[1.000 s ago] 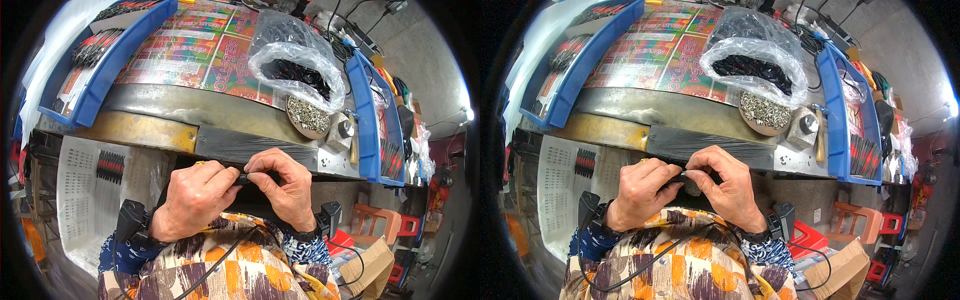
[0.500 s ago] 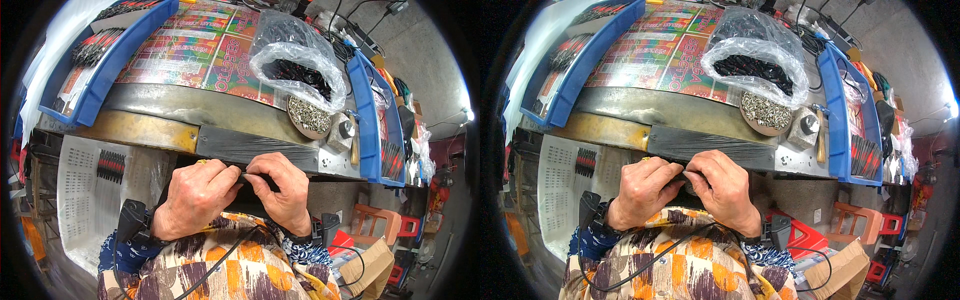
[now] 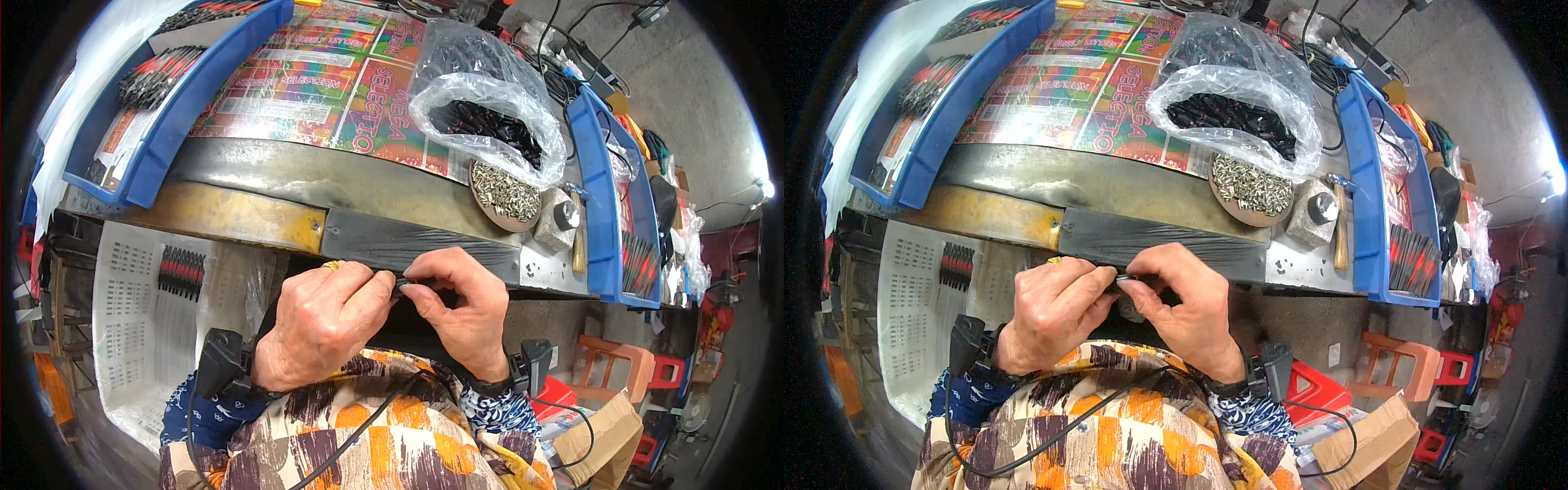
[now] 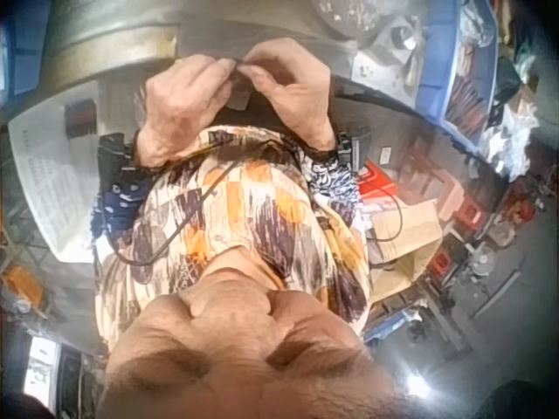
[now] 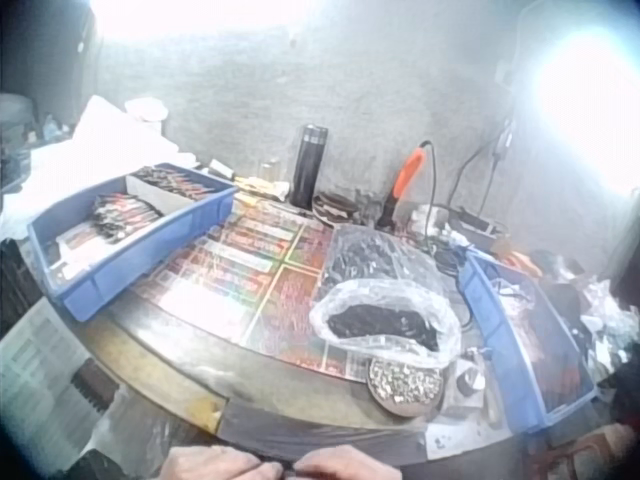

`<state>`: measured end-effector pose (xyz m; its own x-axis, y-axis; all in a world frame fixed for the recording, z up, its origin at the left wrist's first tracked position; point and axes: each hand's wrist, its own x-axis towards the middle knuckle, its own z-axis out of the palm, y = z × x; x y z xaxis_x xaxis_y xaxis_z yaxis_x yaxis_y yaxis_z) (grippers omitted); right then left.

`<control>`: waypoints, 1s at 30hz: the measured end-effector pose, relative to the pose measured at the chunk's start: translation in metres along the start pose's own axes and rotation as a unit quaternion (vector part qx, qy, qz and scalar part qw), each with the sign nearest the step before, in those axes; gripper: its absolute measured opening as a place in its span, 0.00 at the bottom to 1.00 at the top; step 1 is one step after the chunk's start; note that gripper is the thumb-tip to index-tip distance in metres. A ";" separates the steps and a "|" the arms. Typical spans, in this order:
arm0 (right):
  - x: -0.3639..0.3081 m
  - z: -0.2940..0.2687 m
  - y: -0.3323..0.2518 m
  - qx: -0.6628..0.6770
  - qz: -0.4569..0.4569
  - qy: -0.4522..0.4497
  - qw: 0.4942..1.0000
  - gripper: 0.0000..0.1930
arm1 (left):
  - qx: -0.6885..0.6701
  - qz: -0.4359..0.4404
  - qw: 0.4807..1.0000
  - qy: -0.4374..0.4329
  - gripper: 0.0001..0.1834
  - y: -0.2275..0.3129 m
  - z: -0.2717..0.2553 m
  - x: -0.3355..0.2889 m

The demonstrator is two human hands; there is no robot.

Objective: The person repeatedly picks small black plastic housings and red-tipped components from trays, inserts the components into the housings, and places the assembled units into a blue bin. The person also picks up a black cable and appears to attach it to one of the housings before continuing the assembly cycle.

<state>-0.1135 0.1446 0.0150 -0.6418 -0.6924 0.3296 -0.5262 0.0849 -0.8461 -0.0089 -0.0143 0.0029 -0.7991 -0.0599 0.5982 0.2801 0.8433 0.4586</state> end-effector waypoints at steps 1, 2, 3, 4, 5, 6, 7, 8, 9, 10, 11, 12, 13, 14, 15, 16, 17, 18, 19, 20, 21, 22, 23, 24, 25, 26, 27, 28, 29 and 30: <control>-0.001 -0.001 -0.001 0.065 0.068 -0.008 0.996 0.08 | -0.002 -0.004 1.000 -0.003 0.19 0.000 0.000 0.000; -0.001 -0.001 -0.001 0.129 0.131 -0.016 0.983 0.07 | 0.001 0.004 1.000 0.003 0.19 0.000 0.000 0.001; -0.002 -0.002 -0.002 0.192 0.194 -0.024 0.962 0.07 | 0.001 0.008 1.000 0.006 0.19 0.000 0.000 0.002; -0.003 -0.003 -0.002 0.254 0.255 -0.031 0.933 0.06 | -0.002 0.008 1.000 0.006 0.19 0.000 0.000 0.002; -0.003 -0.003 -0.001 0.247 0.253 -0.035 0.935 0.07 | -0.001 0.014 1.000 0.011 0.19 0.000 0.001 0.002; -0.003 -0.003 0.000 0.244 0.262 -0.038 0.933 0.08 | -0.002 0.017 1.000 0.014 0.19 -0.001 0.002 0.002; -0.004 -0.003 0.001 0.249 0.266 -0.041 0.930 0.08 | -0.005 0.015 1.000 0.015 0.19 -0.001 0.003 0.002; -0.004 -0.003 0.003 0.257 0.269 -0.044 0.927 0.08 | -0.003 0.016 1.000 0.017 0.19 -0.001 0.004 0.002; -0.004 -0.003 0.004 0.267 0.271 -0.043 0.924 0.09 | -0.003 0.014 1.000 0.015 0.19 -0.001 0.004 0.001; -0.004 -0.002 0.005 0.279 0.272 -0.043 0.920 0.09 | -0.006 0.009 1.000 0.014 0.19 -0.001 0.004 0.001; -0.004 -0.002 0.005 0.291 0.278 -0.042 0.914 0.09 | -0.002 0.010 1.000 0.014 0.19 -0.001 0.004 0.001; -0.004 -0.002 0.005 0.288 0.268 -0.044 0.918 0.09 | 0.000 0.009 1.000 0.013 0.19 -0.001 0.004 0.001; -0.004 -0.002 0.004 0.284 0.264 -0.046 0.921 0.09 | 0.002 0.008 1.000 0.012 0.19 -0.001 0.004 0.001; -0.004 -0.002 0.003 0.278 0.265 -0.046 0.922 0.09 | 0.002 0.007 1.000 0.011 0.18 -0.001 0.004 0.001; -0.004 -0.003 0.002 0.275 0.265 -0.050 0.923 0.09 | 0.002 0.006 1.000 0.010 0.18 -0.001 0.004 0.001; -0.003 -0.004 0.001 0.271 0.271 -0.054 0.922 0.09 | 0.001 0.006 1.000 0.008 0.18 -0.001 0.004 0.001; -0.003 -0.006 0.000 0.266 0.277 -0.057 0.921 0.09 | 0.002 0.007 1.000 0.006 0.18 -0.001 0.004 0.000; -0.002 -0.006 0.000 0.267 0.289 -0.055 0.918 0.08 | 0.002 0.007 1.000 0.004 0.18 0.000 0.005 0.000; -0.002 -0.006 0.000 0.267 0.301 -0.054 0.914 0.08 | 0.002 0.003 1.000 -0.002 0.18 0.000 0.005 -0.001; -0.002 -0.006 -0.001 0.274 0.306 -0.054 0.910 0.07 | 0.000 0.009 1.000 0.008 0.18 0.000 0.006 -0.002; -0.002 -0.005 0.000 0.276 0.313 -0.049 0.907 0.06 | -0.002 0.012 1.000 0.013 0.18 0.000 0.008 -0.002; -0.002 -0.004 0.000 0.284 0.312 -0.045 0.905 0.05 | -0.007 0.013 1.000 0.019 0.17 -0.001 0.009 -0.002; -0.003 -0.003 0.001 0.292 0.310 -0.040 0.904 0.04 | -0.001 0.012 1.000 0.015 0.17 0.000 0.009 -0.003; -0.003 -0.002 0.002 0.296 0.306 -0.031 0.904 0.04 | 0.002 0.012 1.000 0.015 0.17 0.000 0.009 -0.003; -0.003 0.001 0.002 0.300 0.299 -0.019 0.906 0.04 | 0.002 0.009 1.000 0.013 0.17 0.000 0.010 -0.003; -0.004 0.002 0.003 0.304 0.293 -0.008 0.906 0.04 | 0.005 0.018 1.000 0.019 0.16 -0.001 0.011 -0.002; -0.004 0.003 0.003 0.300 0.285 -0.005 0.910 0.04 | 0.007 0.023 0.999 0.023 0.15 -0.001 0.012 -0.001; -0.004 0.004 0.003 0.297 0.280 -0.003 0.913 0.04 | 0.009 0.028 0.999 0.024 0.14 -0.001 0.012 0.000; -0.003 0.004 0.003 0.295 0.274 -0.001 0.915 0.04 | 0.005 0.025 0.999 0.021 0.14 -0.001 0.011 0.001; -0.003 0.004 0.003 0.288 0.279 0.002 0.916 0.04 | 0.007 0.027 0.999 0.023 0.14 0.000 0.012 0.002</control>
<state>-0.1107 0.1442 0.0101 -0.7240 -0.6534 -0.2211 0.2659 0.0314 -0.9635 -0.0164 -0.0084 -0.0038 -0.7570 -0.0385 0.6522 0.3145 0.8535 0.4155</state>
